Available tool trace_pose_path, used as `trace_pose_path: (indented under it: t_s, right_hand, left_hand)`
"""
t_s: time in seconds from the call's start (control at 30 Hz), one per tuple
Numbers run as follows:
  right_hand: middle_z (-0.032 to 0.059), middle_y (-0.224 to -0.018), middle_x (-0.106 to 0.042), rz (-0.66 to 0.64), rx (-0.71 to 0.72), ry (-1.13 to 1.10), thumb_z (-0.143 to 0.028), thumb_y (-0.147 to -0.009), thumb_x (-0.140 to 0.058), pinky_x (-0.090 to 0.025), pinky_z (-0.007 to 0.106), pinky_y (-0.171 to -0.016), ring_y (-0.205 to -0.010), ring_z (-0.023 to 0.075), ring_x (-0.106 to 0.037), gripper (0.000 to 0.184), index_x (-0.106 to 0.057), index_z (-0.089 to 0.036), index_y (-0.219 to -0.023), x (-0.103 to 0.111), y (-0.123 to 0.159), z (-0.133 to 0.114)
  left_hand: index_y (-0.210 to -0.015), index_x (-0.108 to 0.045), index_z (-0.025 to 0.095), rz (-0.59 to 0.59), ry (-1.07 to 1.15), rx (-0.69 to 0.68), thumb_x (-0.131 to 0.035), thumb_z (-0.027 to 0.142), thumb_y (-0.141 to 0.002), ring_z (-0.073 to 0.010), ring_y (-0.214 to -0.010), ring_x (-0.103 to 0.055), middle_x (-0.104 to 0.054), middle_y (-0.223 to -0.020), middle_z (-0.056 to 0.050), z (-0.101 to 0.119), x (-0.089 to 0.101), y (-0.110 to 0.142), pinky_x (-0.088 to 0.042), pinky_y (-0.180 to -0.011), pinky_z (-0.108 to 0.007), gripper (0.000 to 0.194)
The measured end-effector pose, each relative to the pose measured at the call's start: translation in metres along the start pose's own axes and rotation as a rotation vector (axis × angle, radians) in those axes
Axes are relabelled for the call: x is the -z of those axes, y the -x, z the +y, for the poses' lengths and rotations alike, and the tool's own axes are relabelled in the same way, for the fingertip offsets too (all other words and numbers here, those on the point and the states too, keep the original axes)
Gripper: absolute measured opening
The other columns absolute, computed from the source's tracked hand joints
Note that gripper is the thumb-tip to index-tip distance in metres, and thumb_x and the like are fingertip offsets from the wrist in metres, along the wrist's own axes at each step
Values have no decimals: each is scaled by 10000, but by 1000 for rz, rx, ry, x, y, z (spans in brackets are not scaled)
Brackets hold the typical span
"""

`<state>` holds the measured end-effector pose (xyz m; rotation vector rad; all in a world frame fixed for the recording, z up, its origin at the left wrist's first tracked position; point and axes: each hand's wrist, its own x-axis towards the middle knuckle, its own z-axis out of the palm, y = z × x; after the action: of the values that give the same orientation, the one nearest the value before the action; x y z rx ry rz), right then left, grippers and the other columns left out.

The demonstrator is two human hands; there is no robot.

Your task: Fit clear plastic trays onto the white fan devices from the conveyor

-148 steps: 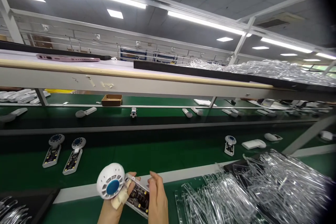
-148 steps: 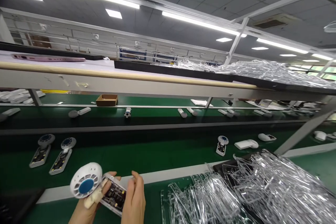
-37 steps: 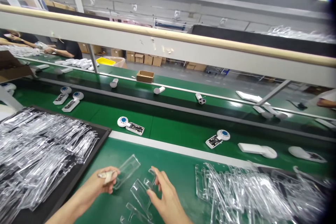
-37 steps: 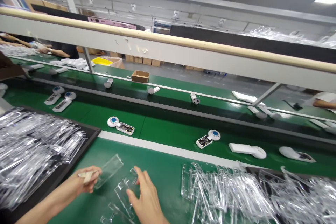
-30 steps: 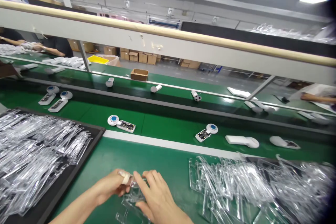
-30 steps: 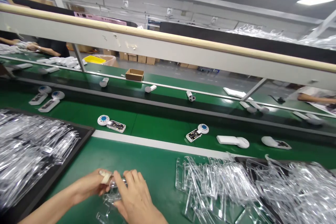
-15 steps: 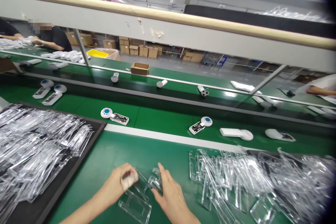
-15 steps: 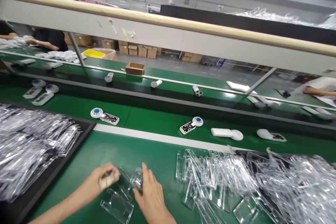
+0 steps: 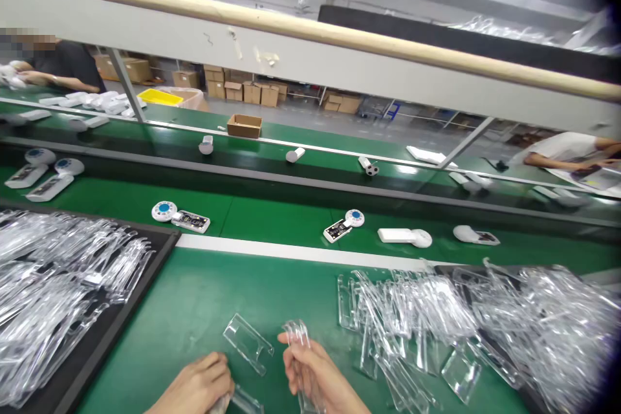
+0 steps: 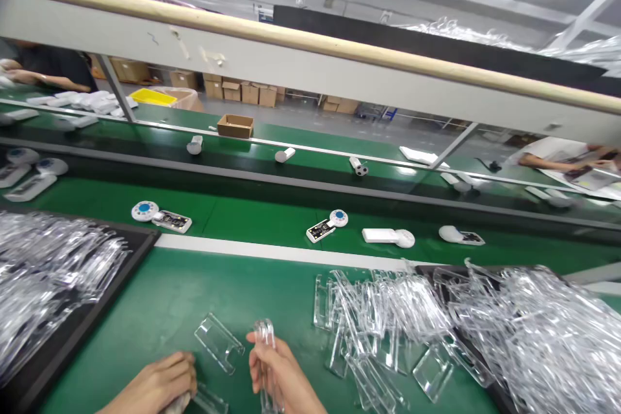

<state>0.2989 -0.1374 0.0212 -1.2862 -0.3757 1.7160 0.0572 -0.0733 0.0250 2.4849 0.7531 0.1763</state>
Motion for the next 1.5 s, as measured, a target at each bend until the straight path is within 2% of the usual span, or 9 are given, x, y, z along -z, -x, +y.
trace_pose_path:
  t_s: [0.2,0.43,0.63,0.77,0.87,1.0,1.07,1.27,1.5]
  right_hand:
    - [15,-842,-564,83,405,851,-241,-750,-594,-445,298,-727,-756,167,-547,407,-520,-189,-1147,-21,16,-25]
    - [136,-1129,-571,-75,582,1638,-305,-591,-818,-465,496,-865,-1006,338,-539,751,-463,-180,-1240,-47,10,-18]
    - [174,-1260,-523,-15,368,1489,-193,-684,-712,-330,537,-1008,-1169,334,-475,723,-373,-146,-1320,-50,7,-19]
    - [108,-1083,-624,79,323,1257,-187,-631,-658,-411,430,-909,-1009,294,-567,569,-483,-176,-1172,-41,8,-21]
    - [12,-792,-615,195,326,942,-259,-664,-563,-441,295,-704,-729,184,-576,304,-519,-206,-960,-18,7,-14]
    - [-41,-672,-513,172,276,475,-435,-658,-602,-410,260,-582,-567,116,-497,312,-484,-206,-834,11,8,-6]
    - [-54,-653,-492,147,248,369,-488,-631,-640,-403,261,-546,-516,100,-474,406,-502,-192,-872,19,10,-3]
    - [-42,-651,-482,221,224,277,-508,-600,-678,-409,264,-505,-508,113,-478,519,-534,-156,-954,22,7,11]
    - [34,-801,-609,390,352,521,-367,-720,-570,-436,304,-701,-733,189,-562,243,-509,-188,-873,7,1,-1]
  left_hand:
    - [-898,-563,165,-331,895,672,-510,285,-712,-132,-460,-544,-648,-599,-9,8,42,-48,-363,-396,-212,228]
    - [-681,-565,142,-385,1266,710,-624,386,-603,-122,-416,-536,-637,-576,-57,10,38,-86,-347,-327,-188,263]
    - [-722,-459,183,-285,1395,706,-554,570,-672,-102,-526,-548,-590,-629,-3,26,38,-98,-428,-501,-216,401]
    - [-872,-502,173,-200,1027,620,-375,660,-761,-211,-698,-602,-628,-810,-85,20,49,-96,-483,-596,-348,515]
    - [-977,-544,184,-58,610,444,-498,457,-775,-259,-952,-540,-604,-978,-93,11,45,-86,-424,-848,-414,343]
    - [-1286,-452,181,-239,-8,26,-527,123,-688,-308,-1146,-439,-538,-1233,-130,6,13,-72,-327,-973,-473,606]
    - [-1293,-454,169,-298,-86,41,-510,46,-636,-314,-1108,-464,-556,-1188,-140,8,1,-70,-337,-951,-476,671]
    - [-738,-624,153,-156,260,384,-479,190,-744,-265,-796,-567,-615,-773,-93,10,0,-88,-414,-773,-414,150]
    - [-1004,-626,127,-114,977,564,-463,677,-715,-204,-800,-618,-664,-877,-106,38,-21,-122,-511,-696,-308,643]
